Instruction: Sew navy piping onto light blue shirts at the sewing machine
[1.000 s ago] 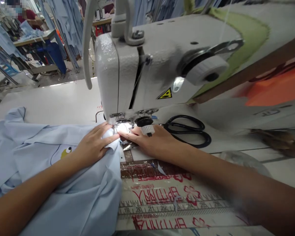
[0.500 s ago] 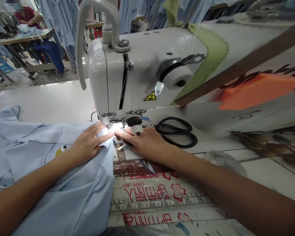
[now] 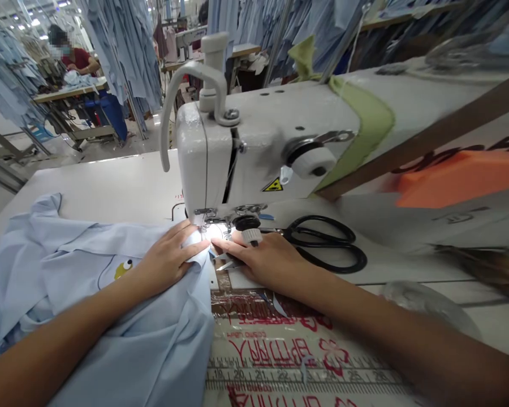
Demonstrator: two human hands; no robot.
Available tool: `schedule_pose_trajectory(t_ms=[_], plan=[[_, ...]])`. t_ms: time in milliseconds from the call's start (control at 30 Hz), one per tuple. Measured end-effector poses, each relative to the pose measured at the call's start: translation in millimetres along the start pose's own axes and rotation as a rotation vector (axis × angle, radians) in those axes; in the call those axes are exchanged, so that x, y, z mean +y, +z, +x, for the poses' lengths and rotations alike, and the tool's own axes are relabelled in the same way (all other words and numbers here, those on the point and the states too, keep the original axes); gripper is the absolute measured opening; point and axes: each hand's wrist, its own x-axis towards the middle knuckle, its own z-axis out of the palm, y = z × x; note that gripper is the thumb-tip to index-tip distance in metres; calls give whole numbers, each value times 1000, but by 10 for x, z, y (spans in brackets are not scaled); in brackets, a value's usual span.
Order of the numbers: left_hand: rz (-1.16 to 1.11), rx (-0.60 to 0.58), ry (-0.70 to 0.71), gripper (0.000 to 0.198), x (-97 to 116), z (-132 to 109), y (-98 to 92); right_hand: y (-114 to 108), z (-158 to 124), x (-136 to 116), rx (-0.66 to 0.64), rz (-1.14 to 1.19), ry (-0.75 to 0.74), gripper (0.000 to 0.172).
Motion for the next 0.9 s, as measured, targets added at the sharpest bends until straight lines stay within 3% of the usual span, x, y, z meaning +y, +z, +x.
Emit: schedule_pose_trajectory(t_ms=[167, 333, 400, 467, 567, 667, 733, 800, 833, 900], plan=[[-10, 13, 20, 40, -22, -1, 39, -38, 33, 11, 9, 38, -1, 51], [-50, 16, 32, 35, -8, 29, -34, -274, -137, -126, 114, 276, -15, 46], [-88, 7, 5, 32, 31, -30, -185, -358, -367, -333, 73, 503, -75, 38], [-101, -8, -45, 32, 62, -195, -404, -376, -638, -632, -58, 777, -145, 34], [-65, -57, -166, 32, 99, -655, -743, -268, -927, -1176, -234, 1020, -121, 38], [39, -176, -320, 44, 172, -1182, -885, -103, -938, -1691, -248, 1082, -73, 37], [117, -226, -414, 54, 206, -1380, -791, -33, -860, -1900, -232, 1162, -161, 37], [156, -224, -478, 58, 178, -1336, -572, -7, -809, -1930, -165, 1281, -217, 38], [154, -221, -492, 59, 136, -1217, -447, -11, -806, -1873, -107, 1324, -169, 39], [129, -213, -477, 59, 15, -842, -243, -60, -835, -1648, -10, 1340, 64, 42]])
